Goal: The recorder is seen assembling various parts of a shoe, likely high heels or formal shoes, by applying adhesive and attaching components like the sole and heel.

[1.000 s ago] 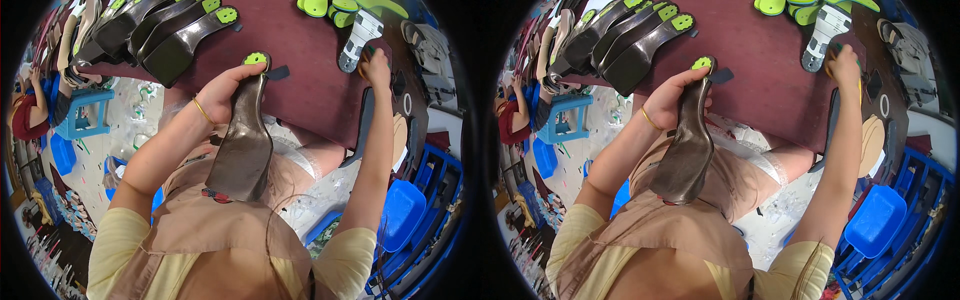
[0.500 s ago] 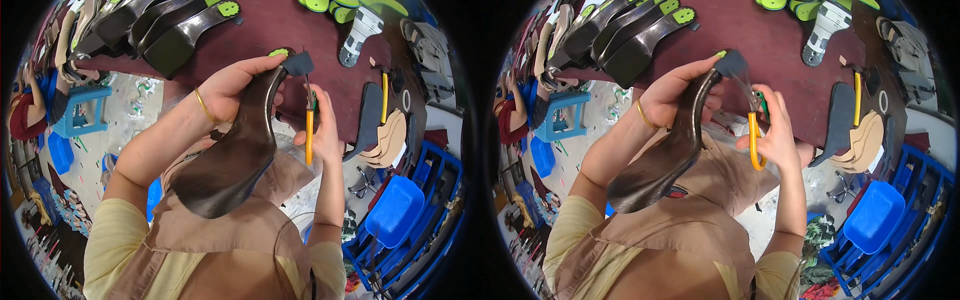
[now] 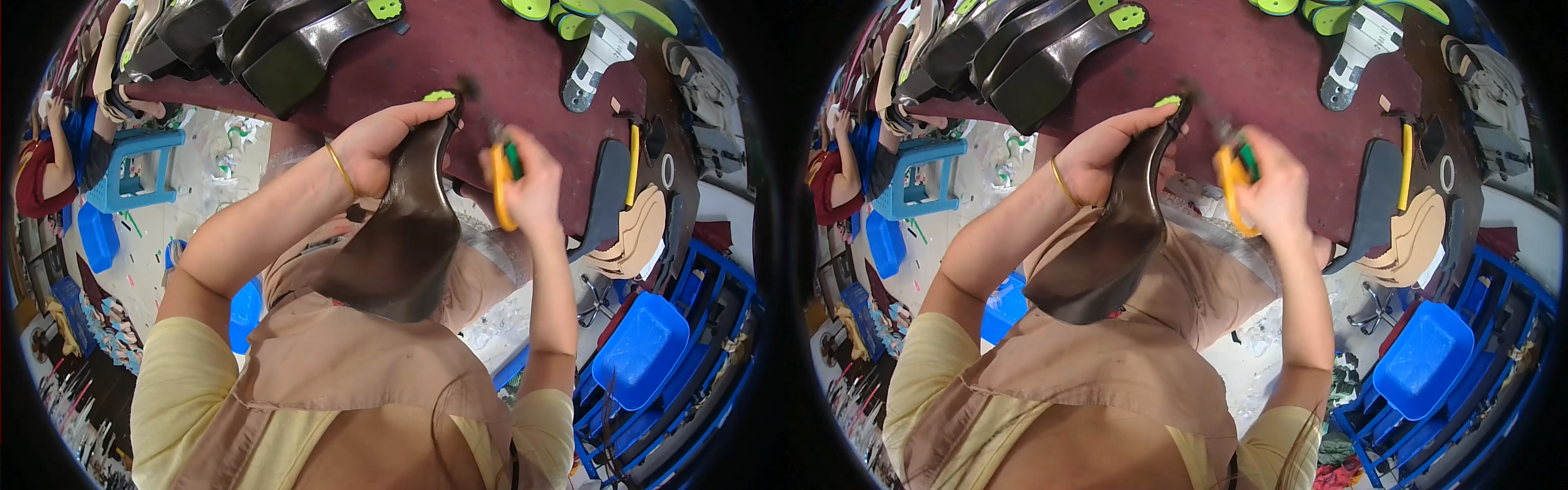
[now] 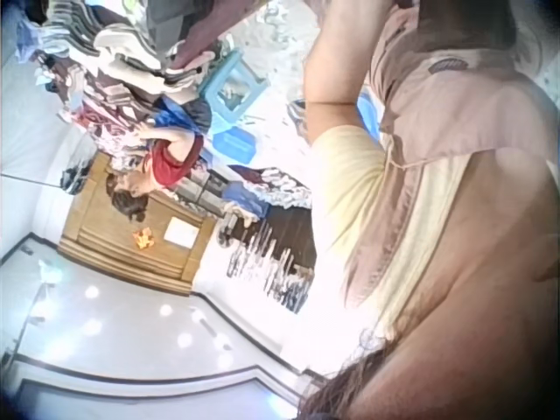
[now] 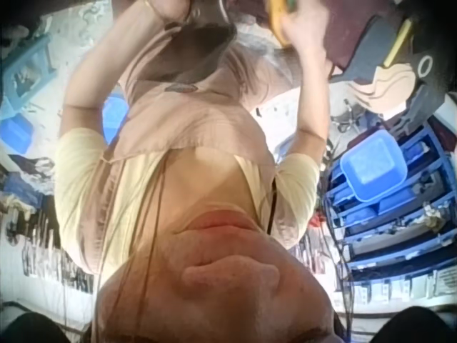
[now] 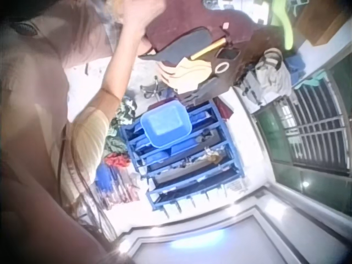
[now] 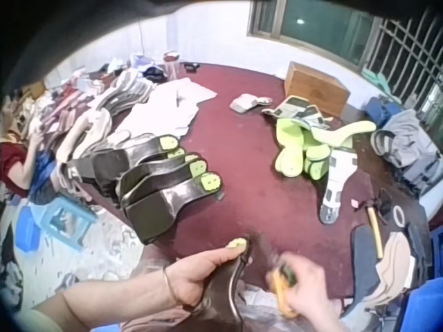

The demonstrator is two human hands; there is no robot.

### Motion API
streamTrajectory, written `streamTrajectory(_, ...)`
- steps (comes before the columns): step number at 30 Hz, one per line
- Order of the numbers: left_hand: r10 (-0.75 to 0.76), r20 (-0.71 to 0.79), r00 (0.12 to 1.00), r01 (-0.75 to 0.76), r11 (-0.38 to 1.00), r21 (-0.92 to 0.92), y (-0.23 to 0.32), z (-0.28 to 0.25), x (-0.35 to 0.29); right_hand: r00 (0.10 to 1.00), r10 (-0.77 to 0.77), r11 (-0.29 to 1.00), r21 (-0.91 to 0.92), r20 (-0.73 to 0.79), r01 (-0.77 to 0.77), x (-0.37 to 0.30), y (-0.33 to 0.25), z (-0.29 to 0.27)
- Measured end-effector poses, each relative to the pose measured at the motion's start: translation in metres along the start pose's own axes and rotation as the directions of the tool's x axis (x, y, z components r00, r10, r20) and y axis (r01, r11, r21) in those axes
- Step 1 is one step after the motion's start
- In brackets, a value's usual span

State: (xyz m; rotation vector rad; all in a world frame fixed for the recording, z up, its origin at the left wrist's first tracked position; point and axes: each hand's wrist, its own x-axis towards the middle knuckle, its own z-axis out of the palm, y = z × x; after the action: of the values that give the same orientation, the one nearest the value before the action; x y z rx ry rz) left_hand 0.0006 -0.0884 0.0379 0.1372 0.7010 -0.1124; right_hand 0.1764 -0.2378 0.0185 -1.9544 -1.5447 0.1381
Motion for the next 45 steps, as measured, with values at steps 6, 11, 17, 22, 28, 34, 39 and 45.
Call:
streamTrajectory(6, 0.307, -0.001, 0.952, -0.307, 0.952, -0.001, -0.004, 0.01, -0.009, 0.989, -0.033, 0.978, -0.208, -0.142, 0.002, 0.056, -0.006, -0.016)
streamTrajectory(11, 0.444, 0.21, 0.871, -0.462, 0.886, 0.042, -0.009, 0.013, -0.009, 0.856, 0.136, -0.037, 0.866, 0.498, -0.498, 0.029, -0.065, 0.003)
streamTrajectory(17, 0.48, 0.289, 0.828, -0.528, 0.841, 0.117, -0.017, 0.016, -0.004, 0.849, 0.191, -0.315, 0.85, 0.493, -0.422, 0.018, -0.063, 0.012)
streamTrajectory(22, 0.551, 0.236, 0.8, -0.586, 0.803, 0.111, -0.016, 0.021, -0.003, 0.922, 0.359, 0.162, 0.963, 0.144, -0.213, 0.012, -0.072, 0.016)
streamTrajectory(28, 0.615, 0.211, 0.759, -0.648, 0.745, 0.161, -0.013, 0.028, -0.007, 0.967, -0.001, 0.868, 0.48, -0.253, 0.126, 0.026, -0.075, -0.007)
streamTrajectory(34, 0.604, 0.258, 0.754, -0.656, 0.696, 0.29, -0.018, 0.03, -0.005, 0.897, 0.371, 0.354, 0.856, 0.241, -0.376, 0.023, -0.07, -0.007)
streamTrajectory(39, 0.55, 0.299, 0.78, -0.625, 0.709, 0.327, -0.02, 0.031, -0.006, 0.927, 0.343, 0.625, 0.699, 0.154, -0.348, 0.027, -0.059, -0.001)
streamTrajectory(45, 0.601, 0.394, 0.695, -0.71, 0.49, 0.505, -0.034, 0.0, 0.016, 0.846, 0.516, 0.48, 0.773, 0.134, -0.415, 0.02, -0.061, 0.011)
